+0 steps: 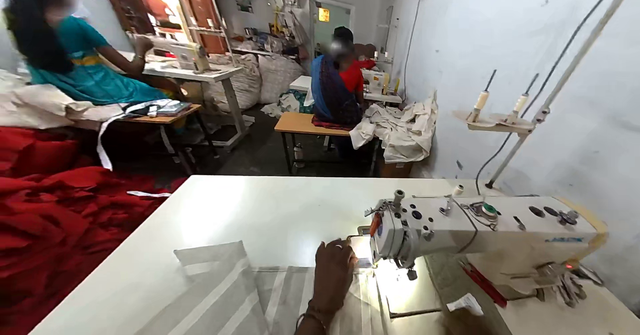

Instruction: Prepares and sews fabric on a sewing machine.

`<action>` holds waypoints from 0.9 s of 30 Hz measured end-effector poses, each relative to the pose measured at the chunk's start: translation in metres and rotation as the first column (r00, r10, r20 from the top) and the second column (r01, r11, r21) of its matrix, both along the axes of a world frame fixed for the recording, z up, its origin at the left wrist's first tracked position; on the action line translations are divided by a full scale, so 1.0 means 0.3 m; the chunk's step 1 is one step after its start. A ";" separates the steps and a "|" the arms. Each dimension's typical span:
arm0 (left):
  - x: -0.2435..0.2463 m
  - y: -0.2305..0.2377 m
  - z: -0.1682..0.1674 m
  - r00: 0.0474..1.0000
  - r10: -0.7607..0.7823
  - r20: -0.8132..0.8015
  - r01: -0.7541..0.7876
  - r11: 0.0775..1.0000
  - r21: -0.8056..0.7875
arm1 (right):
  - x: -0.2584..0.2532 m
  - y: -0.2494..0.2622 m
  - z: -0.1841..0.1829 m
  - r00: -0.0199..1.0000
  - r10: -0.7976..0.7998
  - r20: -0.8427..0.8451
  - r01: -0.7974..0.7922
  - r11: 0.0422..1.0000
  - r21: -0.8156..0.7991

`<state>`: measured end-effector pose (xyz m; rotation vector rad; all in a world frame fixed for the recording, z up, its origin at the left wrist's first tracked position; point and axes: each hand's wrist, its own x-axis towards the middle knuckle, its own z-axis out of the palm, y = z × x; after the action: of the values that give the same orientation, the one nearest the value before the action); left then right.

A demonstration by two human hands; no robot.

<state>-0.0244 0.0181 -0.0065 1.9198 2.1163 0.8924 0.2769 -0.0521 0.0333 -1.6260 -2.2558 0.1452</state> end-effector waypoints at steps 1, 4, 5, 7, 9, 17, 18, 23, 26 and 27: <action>0.002 -0.008 -0.002 0.998 0.031 0.049 -0.032 0.999 0.029 | 0.076 0.068 0.015 0.994 -0.109 0.024 0.107 0.993 0.052; -0.037 -0.022 0.031 0.845 0.119 0.521 -0.153 0.988 0.022 | 0.217 0.262 0.020 0.962 -0.245 0.121 0.240 0.969 0.061; -0.053 -0.019 0.031 0.704 0.095 0.704 -0.221 0.971 0.089 | 0.222 0.302 0.003 0.960 -0.235 0.151 0.229 0.972 0.059; -0.081 -0.019 0.043 0.371 -0.029 0.928 -0.326 0.932 0.159 | 0.189 0.334 -0.025 0.958 -0.220 0.186 0.213 0.975 0.059; -0.097 -0.019 0.056 0.179 -0.112 0.977 -0.373 0.912 0.173 | 0.151 0.339 -0.035 0.943 -0.256 0.211 0.243 0.966 0.089; -0.116 -0.037 0.098 0.167 -0.197 0.966 -0.336 0.910 0.244 | 0.106 0.320 0.007 0.842 -0.409 0.352 0.469 0.877 -0.103; -0.114 -0.041 0.102 0.167 -0.204 0.965 -0.323 0.913 0.249 | 0.121 0.315 0.005 0.860 -0.403 0.312 0.458 0.880 -0.126; -0.108 -0.049 0.108 0.187 -0.243 0.952 -0.290 0.912 0.290 | 0.197 0.308 -0.014 0.914 -0.353 0.199 0.343 0.936 0.084; -0.105 -0.053 0.111 0.195 -0.244 0.950 -0.290 0.911 0.293 | 0.208 0.279 -0.037 0.939 -0.335 0.080 0.305 0.916 0.261; -0.106 -0.052 0.111 0.199 -0.245 0.949 -0.291 0.910 0.296 | 0.194 0.260 -0.030 0.949 -0.314 0.020 0.290 0.897 0.334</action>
<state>-0.0562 0.0024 0.0266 0.7548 1.0954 2.0006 0.3352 0.0260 0.0243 -1.7874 -1.9139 -0.3570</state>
